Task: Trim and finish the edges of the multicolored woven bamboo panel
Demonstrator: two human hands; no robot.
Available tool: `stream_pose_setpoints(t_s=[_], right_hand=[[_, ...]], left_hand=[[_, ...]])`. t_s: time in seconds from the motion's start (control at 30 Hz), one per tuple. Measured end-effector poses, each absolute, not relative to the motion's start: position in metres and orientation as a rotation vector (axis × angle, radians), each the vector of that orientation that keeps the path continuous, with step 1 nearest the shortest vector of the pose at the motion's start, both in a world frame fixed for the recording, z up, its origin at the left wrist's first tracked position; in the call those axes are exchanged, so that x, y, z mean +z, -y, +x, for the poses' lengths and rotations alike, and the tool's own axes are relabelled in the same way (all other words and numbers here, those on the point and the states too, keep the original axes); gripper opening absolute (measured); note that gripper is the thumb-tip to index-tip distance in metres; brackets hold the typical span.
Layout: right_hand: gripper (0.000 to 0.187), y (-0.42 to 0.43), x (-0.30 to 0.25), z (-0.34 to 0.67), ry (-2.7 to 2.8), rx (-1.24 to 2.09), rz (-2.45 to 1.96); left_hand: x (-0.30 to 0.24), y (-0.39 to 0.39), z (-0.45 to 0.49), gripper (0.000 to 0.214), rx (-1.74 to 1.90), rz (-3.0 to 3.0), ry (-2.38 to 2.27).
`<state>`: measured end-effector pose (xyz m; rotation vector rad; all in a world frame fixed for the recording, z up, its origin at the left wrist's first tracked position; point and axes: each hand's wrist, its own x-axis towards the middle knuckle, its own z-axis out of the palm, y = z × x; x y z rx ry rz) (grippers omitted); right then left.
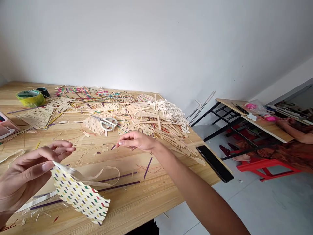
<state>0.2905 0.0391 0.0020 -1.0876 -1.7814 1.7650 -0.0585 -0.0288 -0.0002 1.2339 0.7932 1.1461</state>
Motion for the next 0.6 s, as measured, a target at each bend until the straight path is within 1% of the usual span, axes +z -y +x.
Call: stream_pose_setpoints(t_s=[0.17, 0.33, 0.47, 0.6], right_hand=[[0.045, -0.016, 0.030, 0.339, 1.895, 1.495, -1.336], [0.046, 0.044, 0.057, 0.399, 1.804, 1.251, -1.646], [0.045, 0.101, 0.070, 0.450, 1.662, 1.097, -1.860], [0.047, 0.154, 0.071, 0.498, 1.555, 1.106, -2.022]], left_hand=[[0.009, 0.030, -0.053, 0.022, 1.180, 1.121, -0.936], [0.005, 0.034, -0.058, 0.026, 1.150, 1.042, -1.049], [-0.007, 0.034, -0.065, 0.022, 1.078, 1.017, -1.098], [-0.011, 0.036, -0.063, 0.014, 1.015, 0.998, -1.083]])
